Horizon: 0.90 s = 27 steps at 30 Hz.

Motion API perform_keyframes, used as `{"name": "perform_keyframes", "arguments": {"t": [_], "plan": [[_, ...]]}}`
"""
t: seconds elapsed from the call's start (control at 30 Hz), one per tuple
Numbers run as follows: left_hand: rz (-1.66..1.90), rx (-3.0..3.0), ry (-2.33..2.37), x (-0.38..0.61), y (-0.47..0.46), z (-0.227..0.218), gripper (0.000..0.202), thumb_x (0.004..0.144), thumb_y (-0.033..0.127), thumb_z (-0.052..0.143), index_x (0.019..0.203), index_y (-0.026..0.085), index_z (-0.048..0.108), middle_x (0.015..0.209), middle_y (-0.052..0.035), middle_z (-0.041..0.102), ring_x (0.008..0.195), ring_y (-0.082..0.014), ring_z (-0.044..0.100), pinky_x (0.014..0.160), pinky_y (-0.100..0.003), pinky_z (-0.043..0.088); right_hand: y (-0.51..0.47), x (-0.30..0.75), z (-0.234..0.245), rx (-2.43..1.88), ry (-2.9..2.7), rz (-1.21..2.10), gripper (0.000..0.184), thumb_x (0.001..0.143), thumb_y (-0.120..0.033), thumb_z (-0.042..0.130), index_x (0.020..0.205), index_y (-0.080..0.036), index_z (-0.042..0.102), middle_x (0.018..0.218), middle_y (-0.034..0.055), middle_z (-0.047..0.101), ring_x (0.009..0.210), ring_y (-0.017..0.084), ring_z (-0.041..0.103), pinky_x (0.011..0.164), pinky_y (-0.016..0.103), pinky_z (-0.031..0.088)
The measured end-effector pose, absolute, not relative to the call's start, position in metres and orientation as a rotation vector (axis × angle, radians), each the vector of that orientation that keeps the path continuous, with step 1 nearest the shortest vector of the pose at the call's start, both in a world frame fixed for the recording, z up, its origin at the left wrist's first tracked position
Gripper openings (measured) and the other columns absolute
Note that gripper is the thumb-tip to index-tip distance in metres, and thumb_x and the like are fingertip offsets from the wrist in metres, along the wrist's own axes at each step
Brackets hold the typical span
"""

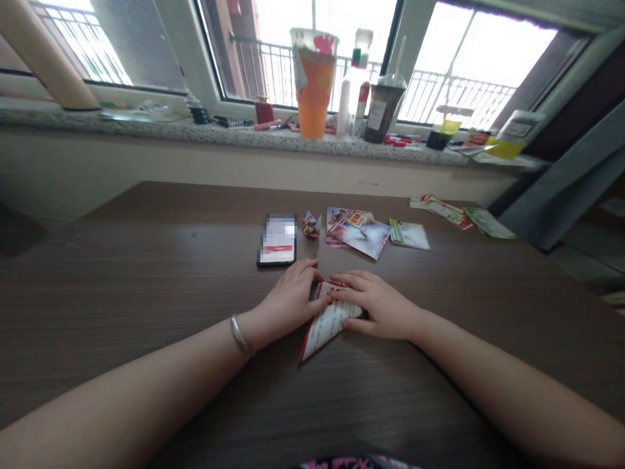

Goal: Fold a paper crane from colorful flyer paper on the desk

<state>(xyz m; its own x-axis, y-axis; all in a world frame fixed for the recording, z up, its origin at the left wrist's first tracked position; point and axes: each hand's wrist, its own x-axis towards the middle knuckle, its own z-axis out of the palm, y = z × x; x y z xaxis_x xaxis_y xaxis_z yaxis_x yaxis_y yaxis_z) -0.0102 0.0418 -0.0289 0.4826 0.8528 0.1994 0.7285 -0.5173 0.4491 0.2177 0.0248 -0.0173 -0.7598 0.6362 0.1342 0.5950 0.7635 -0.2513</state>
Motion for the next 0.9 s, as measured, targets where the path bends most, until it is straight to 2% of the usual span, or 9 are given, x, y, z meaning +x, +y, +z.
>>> {"name": "perform_keyframes", "arguments": {"t": [0.1,0.23,0.33,0.4,0.57,0.67,0.77,0.9], "plan": [[0.615,2.397,1.313,-0.01,0.045,-0.03,0.029,0.082,0.041,0.064,0.094,0.014,0.063,0.135,-0.0169,0.051,0.13,-0.03,0.043,0.11,-0.047,0.035,0.024,0.217,-0.017,-0.993,-2.731,0.298,0.055,0.087,-0.051,0.056,0.136,-0.026,0.051,0.148,0.0113,0.042,0.134,0.029,0.039,0.109,0.05,0.032],[0.694,2.361,1.27,-0.01,0.047,-0.029,0.019,0.081,0.033,0.066,0.089,0.016,0.065,0.127,-0.0139,0.058,0.125,-0.0289,0.049,0.107,-0.047,0.038,0.023,0.215,-0.016,-0.991,-2.705,0.332,0.057,0.086,-0.049,0.058,0.137,-0.026,0.05,0.144,0.0102,0.047,0.131,0.028,0.041,0.11,0.049,0.032],[0.788,2.33,1.191,-0.009,0.047,-0.027,0.008,0.079,0.025,0.066,0.085,0.018,0.066,0.112,-0.0086,0.066,0.112,-0.0252,0.057,0.101,-0.044,0.044,0.022,0.213,-0.014,-0.987,-2.632,0.385,0.052,0.084,-0.043,0.062,0.132,-0.024,0.054,0.138,0.0101,0.052,0.128,0.027,0.045,0.108,0.048,0.035],[0.811,2.29,1.171,-0.009,0.047,-0.026,0.006,0.079,0.023,0.064,0.084,0.019,0.066,0.101,-0.0061,0.069,0.102,-0.0234,0.061,0.095,-0.041,0.047,0.022,0.211,-0.013,-0.989,-2.564,0.44,0.042,0.085,-0.036,0.062,0.125,-0.023,0.058,0.133,0.0095,0.056,0.124,0.026,0.049,0.106,0.045,0.037],[0.788,2.15,1.21,-0.008,0.046,-0.026,0.014,0.083,0.029,0.06,0.09,0.018,0.065,0.093,-0.0048,0.068,0.091,-0.0218,0.063,0.084,-0.037,0.051,0.022,0.206,-0.015,-1.204,-2.286,0.579,0.02,0.085,-0.024,0.06,0.105,-0.02,0.06,0.105,0.0076,0.067,0.1,0.022,0.061,0.089,0.04,0.048],[0.806,2.083,1.165,-0.006,0.045,-0.025,0.013,0.084,0.027,0.059,0.092,0.018,0.063,0.091,-0.0041,0.068,0.088,-0.02,0.064,0.082,-0.036,0.051,0.024,0.203,-0.021,-1.273,-2.086,0.718,0.022,0.082,-0.021,0.06,0.104,-0.019,0.056,0.098,0.0061,0.068,0.089,0.019,0.063,0.078,0.034,0.051],[0.852,2.017,1.117,-0.004,0.043,-0.024,0.014,0.084,0.027,0.059,0.094,0.018,0.061,0.092,-0.0042,0.068,0.087,-0.0185,0.064,0.083,-0.035,0.052,0.026,0.202,-0.025,-1.28,-1.954,0.825,0.03,0.082,-0.024,0.061,0.111,-0.02,0.054,0.091,0.0034,0.069,0.076,0.016,0.064,0.068,0.029,0.051],[0.904,1.89,1.086,-0.003,0.041,-0.025,0.028,0.084,0.027,0.062,0.11,0.018,0.054,0.092,-0.0037,0.068,0.088,-0.0178,0.066,0.084,-0.035,0.053,0.025,0.201,-0.023,-1.314,-1.935,0.785,0.019,0.081,-0.027,0.064,0.099,-0.019,0.064,0.087,0.0027,0.07,0.076,0.015,0.064,0.069,0.028,0.051]]}}
